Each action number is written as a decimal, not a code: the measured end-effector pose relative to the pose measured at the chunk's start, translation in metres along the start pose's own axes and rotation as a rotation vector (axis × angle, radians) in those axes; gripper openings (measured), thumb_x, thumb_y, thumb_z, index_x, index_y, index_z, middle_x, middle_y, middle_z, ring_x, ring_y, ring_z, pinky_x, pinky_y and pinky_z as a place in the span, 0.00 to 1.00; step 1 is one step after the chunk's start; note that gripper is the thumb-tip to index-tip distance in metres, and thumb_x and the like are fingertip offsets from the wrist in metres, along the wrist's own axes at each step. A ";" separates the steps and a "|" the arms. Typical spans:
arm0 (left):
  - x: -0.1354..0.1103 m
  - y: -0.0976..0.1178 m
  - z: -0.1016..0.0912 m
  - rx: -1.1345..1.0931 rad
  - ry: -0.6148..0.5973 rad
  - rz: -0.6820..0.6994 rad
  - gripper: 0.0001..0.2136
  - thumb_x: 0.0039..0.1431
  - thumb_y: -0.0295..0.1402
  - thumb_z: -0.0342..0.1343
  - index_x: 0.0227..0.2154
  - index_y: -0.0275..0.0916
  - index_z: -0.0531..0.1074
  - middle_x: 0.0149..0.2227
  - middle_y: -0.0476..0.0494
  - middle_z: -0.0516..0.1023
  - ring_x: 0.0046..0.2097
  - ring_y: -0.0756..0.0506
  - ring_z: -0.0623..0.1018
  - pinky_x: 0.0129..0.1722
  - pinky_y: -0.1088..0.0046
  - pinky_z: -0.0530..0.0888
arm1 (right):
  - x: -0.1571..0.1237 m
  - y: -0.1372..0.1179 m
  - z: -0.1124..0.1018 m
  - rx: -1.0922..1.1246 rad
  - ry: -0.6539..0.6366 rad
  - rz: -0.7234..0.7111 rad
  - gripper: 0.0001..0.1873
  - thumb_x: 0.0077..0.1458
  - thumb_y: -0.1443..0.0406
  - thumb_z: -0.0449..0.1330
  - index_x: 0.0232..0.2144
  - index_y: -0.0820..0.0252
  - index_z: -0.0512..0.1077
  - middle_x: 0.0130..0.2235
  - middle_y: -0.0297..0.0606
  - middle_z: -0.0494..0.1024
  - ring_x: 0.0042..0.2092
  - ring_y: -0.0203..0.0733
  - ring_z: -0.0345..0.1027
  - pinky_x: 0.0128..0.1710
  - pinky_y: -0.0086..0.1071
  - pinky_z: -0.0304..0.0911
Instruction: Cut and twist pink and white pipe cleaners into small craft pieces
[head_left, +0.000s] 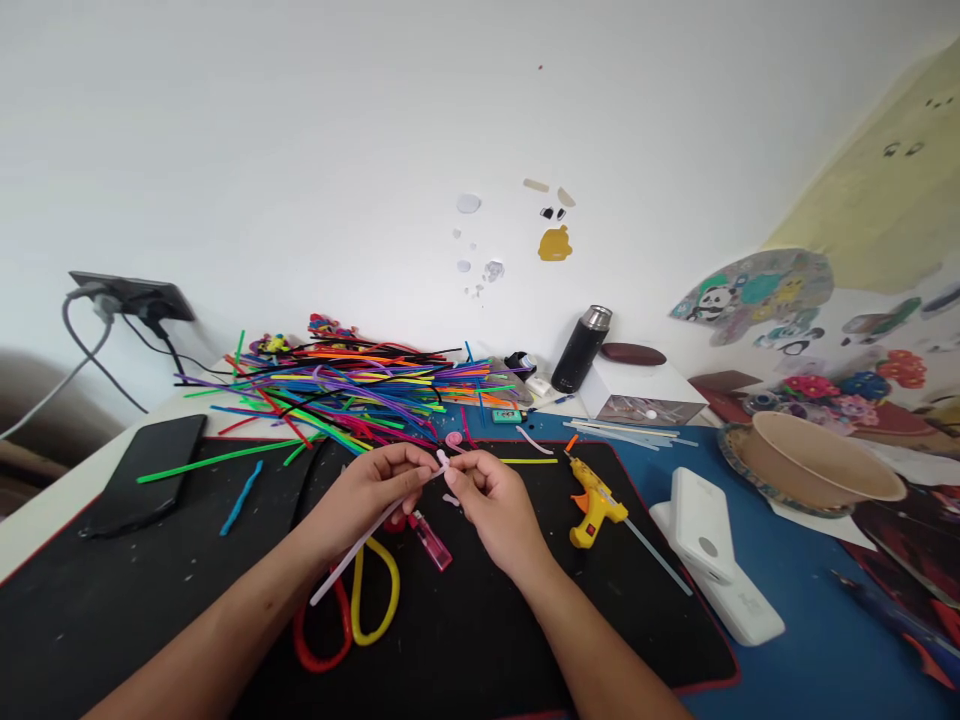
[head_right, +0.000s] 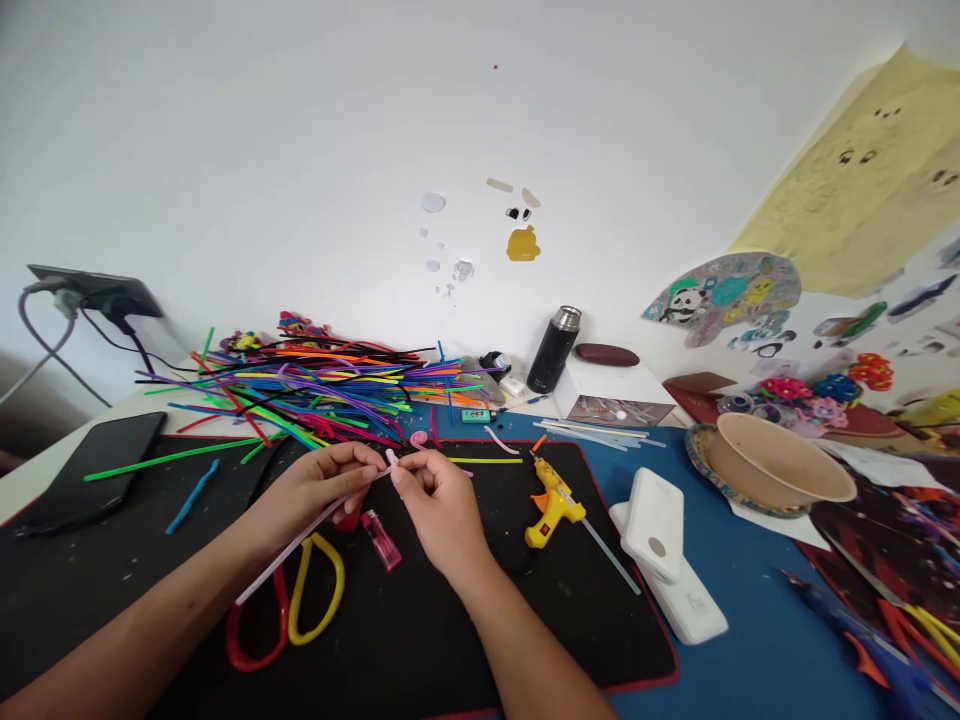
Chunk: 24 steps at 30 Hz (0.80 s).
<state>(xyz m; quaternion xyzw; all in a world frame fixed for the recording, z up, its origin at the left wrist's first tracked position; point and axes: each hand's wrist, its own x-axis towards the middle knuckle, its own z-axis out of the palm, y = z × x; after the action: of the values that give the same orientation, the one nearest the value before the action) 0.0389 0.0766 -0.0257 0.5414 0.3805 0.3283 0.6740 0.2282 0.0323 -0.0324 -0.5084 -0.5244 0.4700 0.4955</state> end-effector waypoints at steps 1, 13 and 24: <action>0.000 0.001 0.000 0.010 -0.001 0.001 0.21 0.57 0.50 0.68 0.41 0.38 0.77 0.19 0.56 0.71 0.18 0.53 0.68 0.19 0.79 0.63 | 0.000 0.000 0.000 -0.020 0.007 -0.009 0.15 0.60 0.52 0.64 0.37 0.59 0.76 0.22 0.26 0.62 0.25 0.35 0.54 0.26 0.30 0.50; -0.002 0.004 0.003 0.057 -0.007 0.007 0.21 0.55 0.51 0.68 0.40 0.37 0.78 0.18 0.55 0.70 0.19 0.53 0.66 0.20 0.80 0.61 | -0.002 -0.002 0.001 -0.076 0.049 -0.046 0.14 0.60 0.54 0.63 0.34 0.60 0.77 0.23 0.27 0.63 0.26 0.35 0.53 0.27 0.30 0.49; -0.003 0.004 0.006 0.048 -0.012 -0.001 0.23 0.53 0.52 0.69 0.38 0.37 0.78 0.17 0.55 0.70 0.19 0.53 0.66 0.20 0.79 0.59 | -0.005 -0.008 0.004 -0.022 0.069 -0.053 0.14 0.58 0.54 0.63 0.31 0.59 0.75 0.22 0.26 0.61 0.25 0.35 0.52 0.26 0.31 0.48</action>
<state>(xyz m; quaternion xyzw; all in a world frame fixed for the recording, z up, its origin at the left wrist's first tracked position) 0.0424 0.0726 -0.0204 0.5591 0.3843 0.3155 0.6634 0.2232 0.0273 -0.0253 -0.5158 -0.5253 0.4331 0.5200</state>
